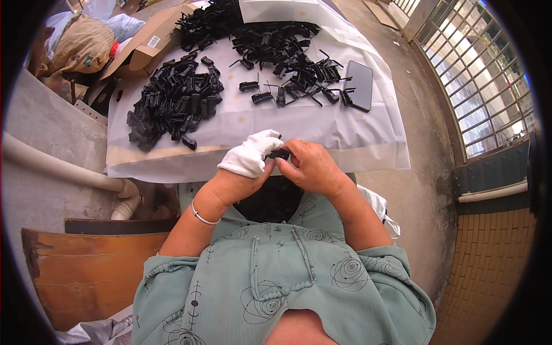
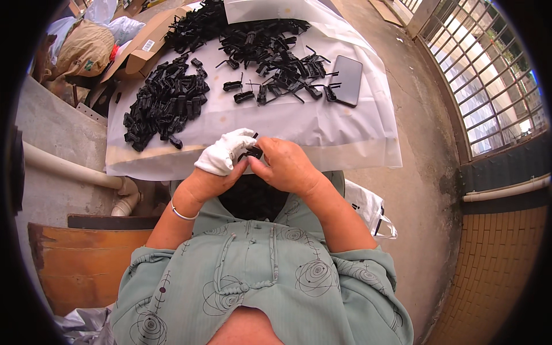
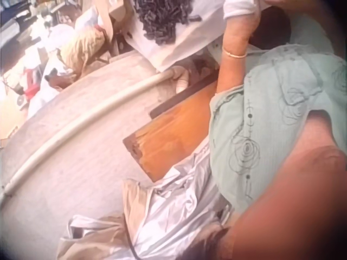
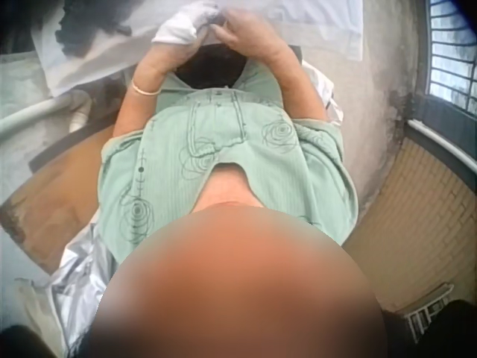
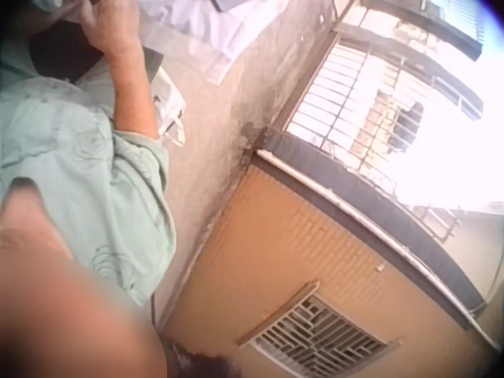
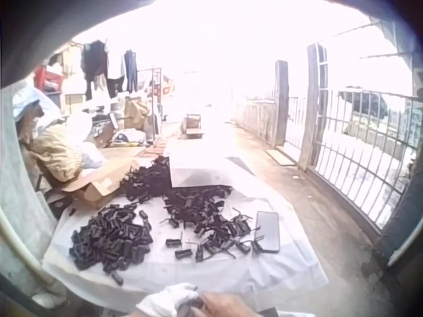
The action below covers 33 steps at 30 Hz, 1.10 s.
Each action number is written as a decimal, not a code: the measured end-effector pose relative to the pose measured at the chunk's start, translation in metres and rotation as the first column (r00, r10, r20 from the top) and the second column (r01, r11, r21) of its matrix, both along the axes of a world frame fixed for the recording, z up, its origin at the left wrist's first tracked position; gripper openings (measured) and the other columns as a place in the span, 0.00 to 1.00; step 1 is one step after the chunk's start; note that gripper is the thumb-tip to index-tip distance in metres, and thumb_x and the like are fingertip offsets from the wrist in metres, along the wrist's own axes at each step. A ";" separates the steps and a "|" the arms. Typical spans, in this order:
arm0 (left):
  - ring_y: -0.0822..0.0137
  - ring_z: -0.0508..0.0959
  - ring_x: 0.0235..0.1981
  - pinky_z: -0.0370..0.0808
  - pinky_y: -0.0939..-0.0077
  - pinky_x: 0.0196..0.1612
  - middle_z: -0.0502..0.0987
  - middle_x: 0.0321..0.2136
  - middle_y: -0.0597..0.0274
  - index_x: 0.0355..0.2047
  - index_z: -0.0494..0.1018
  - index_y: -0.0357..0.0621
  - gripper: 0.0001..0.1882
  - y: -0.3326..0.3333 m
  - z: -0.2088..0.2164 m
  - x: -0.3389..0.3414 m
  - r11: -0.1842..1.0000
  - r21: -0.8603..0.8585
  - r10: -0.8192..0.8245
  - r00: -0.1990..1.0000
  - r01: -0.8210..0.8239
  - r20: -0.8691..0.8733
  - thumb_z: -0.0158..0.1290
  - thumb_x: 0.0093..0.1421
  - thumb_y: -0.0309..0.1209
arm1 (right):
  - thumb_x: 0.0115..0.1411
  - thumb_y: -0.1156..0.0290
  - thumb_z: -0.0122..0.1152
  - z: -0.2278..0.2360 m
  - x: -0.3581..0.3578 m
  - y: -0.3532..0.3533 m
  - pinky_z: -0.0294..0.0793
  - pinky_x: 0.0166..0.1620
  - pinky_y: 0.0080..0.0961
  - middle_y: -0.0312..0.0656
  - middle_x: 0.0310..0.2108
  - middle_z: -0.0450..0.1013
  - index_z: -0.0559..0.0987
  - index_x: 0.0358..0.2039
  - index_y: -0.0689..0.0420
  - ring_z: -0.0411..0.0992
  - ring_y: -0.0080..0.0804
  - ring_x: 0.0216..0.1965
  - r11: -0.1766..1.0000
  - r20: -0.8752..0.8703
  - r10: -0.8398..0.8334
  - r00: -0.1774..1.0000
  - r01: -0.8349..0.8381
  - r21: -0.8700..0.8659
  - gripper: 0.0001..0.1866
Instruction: The recorder is cleaning and inspecting small black plastic components using a white cloth.
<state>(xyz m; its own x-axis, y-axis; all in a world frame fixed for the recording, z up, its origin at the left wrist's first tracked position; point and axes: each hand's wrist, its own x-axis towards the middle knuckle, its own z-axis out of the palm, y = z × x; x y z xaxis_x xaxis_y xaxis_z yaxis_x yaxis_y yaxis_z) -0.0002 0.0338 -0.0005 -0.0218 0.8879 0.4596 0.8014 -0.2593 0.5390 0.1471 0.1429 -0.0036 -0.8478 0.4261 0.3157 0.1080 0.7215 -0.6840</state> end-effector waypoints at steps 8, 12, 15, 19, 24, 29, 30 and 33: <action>0.49 0.74 0.34 0.71 0.65 0.38 0.74 0.33 0.49 0.35 0.70 0.41 0.10 -0.015 0.021 0.002 0.922 -0.372 -0.038 0.983 0.104 0.181 0.52 0.51 0.27 | 0.52 0.65 0.57 0.013 0.004 0.000 0.66 0.27 0.34 0.51 0.20 0.69 0.71 0.25 0.64 0.67 0.47 0.23 0.978 0.135 0.195 0.971 -0.182 -0.106 0.13; 0.62 0.73 0.27 0.71 0.73 0.33 0.73 0.26 0.56 0.34 0.70 0.40 0.08 -0.015 0.024 0.005 0.921 -0.364 0.021 0.918 0.136 0.395 0.54 0.54 0.27 | 0.56 0.66 0.54 0.015 0.007 -0.002 0.64 0.26 0.28 0.44 0.18 0.66 0.71 0.24 0.64 0.62 0.32 0.20 0.944 0.092 0.168 0.982 -0.133 -0.301 0.13; 0.73 0.69 0.26 0.70 0.79 0.31 0.72 0.26 0.63 0.34 0.69 0.38 0.07 -0.013 0.013 0.007 0.951 -0.216 -0.029 0.764 0.219 0.645 0.54 0.56 0.26 | 0.59 0.65 0.52 0.017 0.008 -0.002 0.63 0.27 0.25 0.39 0.18 0.64 0.71 0.25 0.63 0.60 0.24 0.21 0.902 0.073 0.184 0.980 -0.139 -0.408 0.13; 0.78 0.66 0.28 0.68 0.82 0.30 0.71 0.27 0.67 0.35 0.68 0.38 0.07 -0.015 0.008 0.007 0.945 -0.202 -0.028 0.679 0.258 0.733 0.53 0.57 0.25 | 0.59 0.61 0.51 0.007 0.007 -0.003 0.64 0.25 0.26 0.44 0.16 0.64 0.71 0.26 0.65 0.57 0.26 0.20 0.850 -0.040 0.188 0.981 -0.183 -0.494 0.17; 0.80 0.66 0.27 0.67 0.86 0.27 0.72 0.30 0.66 0.40 0.68 0.38 0.10 -0.011 0.000 0.006 0.979 -0.129 -0.013 0.672 0.160 0.740 0.52 0.58 0.27 | 0.58 0.67 0.55 -0.001 0.000 -0.010 0.61 0.24 0.22 0.35 0.17 0.61 0.73 0.34 0.61 0.57 0.25 0.19 0.966 -0.139 -0.019 0.990 -0.018 -0.257 0.10; 0.81 0.66 0.24 0.65 0.87 0.22 0.71 0.29 0.68 0.41 0.68 0.39 0.10 -0.011 0.009 0.005 0.957 -0.230 0.140 0.415 0.176 0.899 0.51 0.59 0.27 | 0.53 0.72 0.60 0.006 0.002 -0.016 0.59 0.22 0.19 0.34 0.16 0.60 0.71 0.41 0.61 0.55 0.21 0.17 0.995 -0.206 -0.042 0.978 0.022 -0.102 0.15; 0.81 0.66 0.24 0.65 0.87 0.21 0.71 0.29 0.68 0.41 0.67 0.39 0.10 -0.010 0.007 0.005 0.958 -0.234 0.148 0.415 0.164 0.898 0.51 0.60 0.27 | 0.51 0.74 0.62 0.005 0.001 -0.016 0.59 0.21 0.18 0.34 0.17 0.59 0.71 0.42 0.61 0.55 0.19 0.16 0.995 -0.252 -0.068 0.965 0.048 -0.082 0.17; 0.81 0.67 0.24 0.65 0.88 0.20 0.71 0.29 0.69 0.41 0.66 0.40 0.10 -0.009 0.003 0.004 0.951 -0.273 0.200 0.383 0.144 0.902 0.50 0.60 0.27 | 0.49 0.76 0.63 0.010 0.001 -0.016 0.60 0.20 0.20 0.35 0.17 0.62 0.71 0.43 0.61 0.58 0.21 0.16 0.999 -0.276 -0.026 0.961 0.013 -0.049 0.19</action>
<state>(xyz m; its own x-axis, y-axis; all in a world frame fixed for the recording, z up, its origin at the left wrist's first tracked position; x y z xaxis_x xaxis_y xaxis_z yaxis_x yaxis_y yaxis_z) 0.0041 0.0244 0.0025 -0.2997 0.9480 -0.1075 -0.2224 0.0402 0.9741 0.1477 0.1270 0.0061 -0.7217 0.4618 0.5156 -0.0757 0.6878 -0.7220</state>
